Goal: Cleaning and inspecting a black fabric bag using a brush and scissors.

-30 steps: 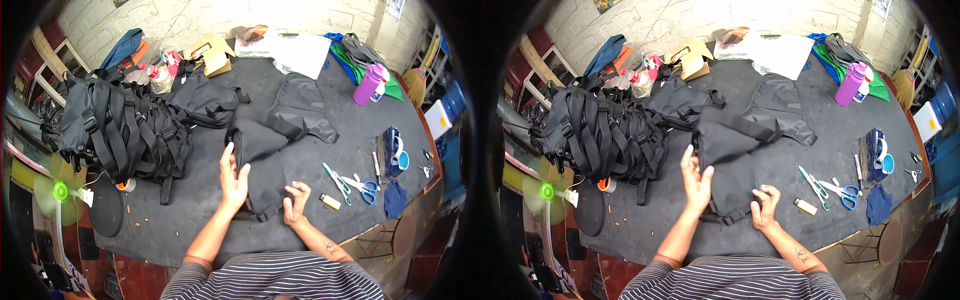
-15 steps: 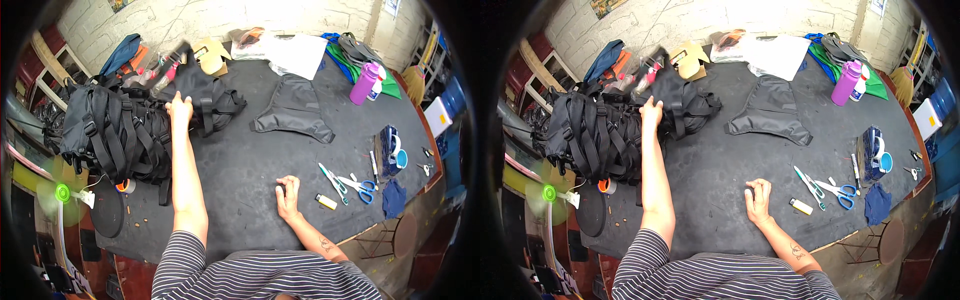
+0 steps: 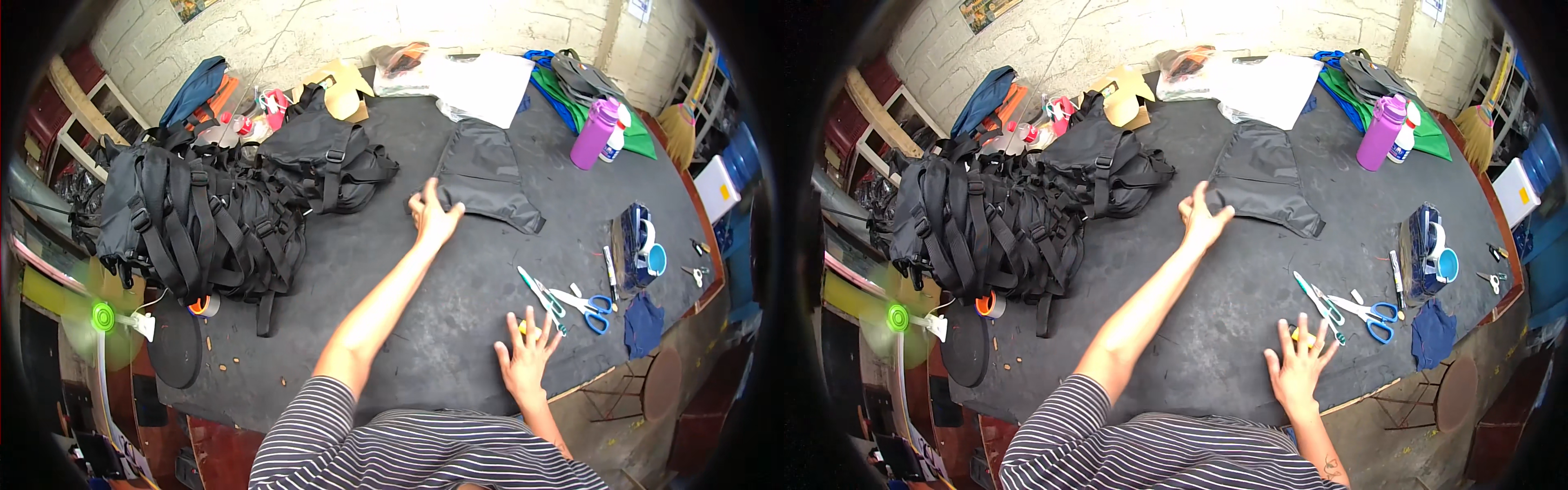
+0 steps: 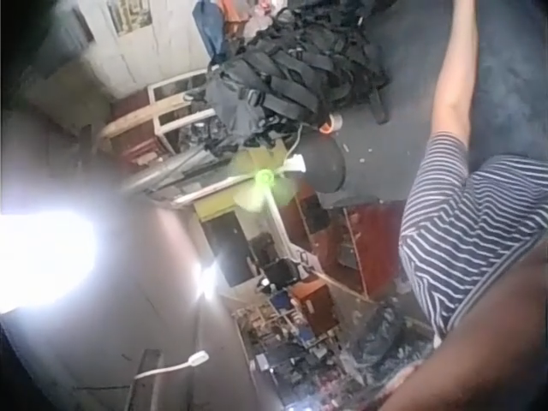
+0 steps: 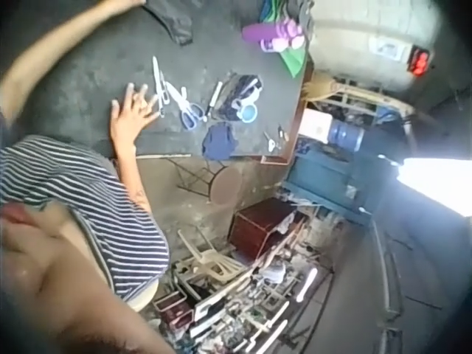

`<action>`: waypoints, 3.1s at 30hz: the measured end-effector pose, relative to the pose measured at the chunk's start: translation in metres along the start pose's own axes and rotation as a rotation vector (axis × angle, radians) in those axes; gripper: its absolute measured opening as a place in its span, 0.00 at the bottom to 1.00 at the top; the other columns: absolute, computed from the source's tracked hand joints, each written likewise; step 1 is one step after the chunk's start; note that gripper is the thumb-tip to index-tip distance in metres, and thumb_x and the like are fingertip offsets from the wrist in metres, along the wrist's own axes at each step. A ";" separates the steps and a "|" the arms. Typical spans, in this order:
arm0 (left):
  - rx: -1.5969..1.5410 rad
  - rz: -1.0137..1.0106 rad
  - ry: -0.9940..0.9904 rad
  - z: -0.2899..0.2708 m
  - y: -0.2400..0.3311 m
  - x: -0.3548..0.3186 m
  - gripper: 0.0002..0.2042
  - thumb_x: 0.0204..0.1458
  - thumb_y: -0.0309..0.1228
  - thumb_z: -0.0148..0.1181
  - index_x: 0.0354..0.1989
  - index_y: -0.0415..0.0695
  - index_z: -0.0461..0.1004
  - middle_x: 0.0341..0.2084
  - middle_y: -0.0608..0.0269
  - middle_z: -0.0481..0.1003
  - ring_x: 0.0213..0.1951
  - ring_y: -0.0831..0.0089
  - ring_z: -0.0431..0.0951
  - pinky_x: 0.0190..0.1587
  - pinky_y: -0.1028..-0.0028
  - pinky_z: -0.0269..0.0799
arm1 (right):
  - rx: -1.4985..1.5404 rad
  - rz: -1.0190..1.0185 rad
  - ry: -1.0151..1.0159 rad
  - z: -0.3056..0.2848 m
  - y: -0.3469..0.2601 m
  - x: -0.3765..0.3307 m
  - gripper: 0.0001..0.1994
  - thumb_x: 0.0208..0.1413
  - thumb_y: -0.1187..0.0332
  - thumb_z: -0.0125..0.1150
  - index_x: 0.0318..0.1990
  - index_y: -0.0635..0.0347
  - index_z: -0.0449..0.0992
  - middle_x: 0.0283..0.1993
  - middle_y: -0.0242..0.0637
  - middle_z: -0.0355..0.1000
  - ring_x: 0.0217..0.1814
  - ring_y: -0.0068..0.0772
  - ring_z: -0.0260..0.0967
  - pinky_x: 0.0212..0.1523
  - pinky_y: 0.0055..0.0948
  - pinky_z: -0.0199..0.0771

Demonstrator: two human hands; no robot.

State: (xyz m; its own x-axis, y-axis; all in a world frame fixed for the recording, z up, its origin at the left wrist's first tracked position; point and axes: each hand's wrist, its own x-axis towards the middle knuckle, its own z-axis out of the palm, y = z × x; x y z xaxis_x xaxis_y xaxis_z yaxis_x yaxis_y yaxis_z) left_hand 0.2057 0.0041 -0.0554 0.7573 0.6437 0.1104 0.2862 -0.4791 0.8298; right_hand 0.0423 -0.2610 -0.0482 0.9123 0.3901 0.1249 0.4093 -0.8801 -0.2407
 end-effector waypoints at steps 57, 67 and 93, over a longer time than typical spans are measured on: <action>0.092 0.353 0.446 -0.185 -0.071 0.021 0.19 0.41 0.23 0.62 0.46 0.41 0.73 0.43 0.51 0.70 0.47 0.54 0.69 0.52 0.63 0.62 | 1.223 -0.318 -0.081 0.064 -0.244 0.312 0.11 0.39 0.74 0.67 0.34 0.62 0.76 0.34 0.41 0.71 0.39 0.36 0.70 0.40 0.30 0.69; -0.165 0.265 0.438 -0.179 -0.082 0.025 0.16 0.49 0.22 0.53 0.48 0.39 0.70 0.40 0.50 0.72 0.46 0.54 0.71 0.50 0.66 0.66 | 1.020 -0.354 -0.511 0.064 -0.215 0.286 0.19 0.45 0.53 0.64 0.19 0.61 0.72 0.18 0.32 0.68 0.21 0.18 0.62 0.25 0.22 0.60; 0.024 0.080 0.872 -0.133 -0.144 -0.054 0.18 0.61 0.40 0.40 0.50 0.40 0.67 0.47 0.48 0.64 0.52 0.55 0.61 0.56 0.60 0.52 | 0.991 -0.326 0.336 0.054 -0.253 0.278 0.15 0.40 0.66 0.66 0.30 0.62 0.66 0.31 0.39 0.61 0.31 0.36 0.62 0.35 0.32 0.66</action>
State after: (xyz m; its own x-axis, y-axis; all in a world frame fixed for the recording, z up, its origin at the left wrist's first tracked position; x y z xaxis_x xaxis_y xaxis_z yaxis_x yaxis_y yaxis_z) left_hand 0.0457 0.1174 -0.1079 0.0595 0.8299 0.5547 0.2711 -0.5483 0.7912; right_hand 0.1938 0.0846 -0.0044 0.7688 0.3385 0.5426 0.5984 -0.0815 -0.7970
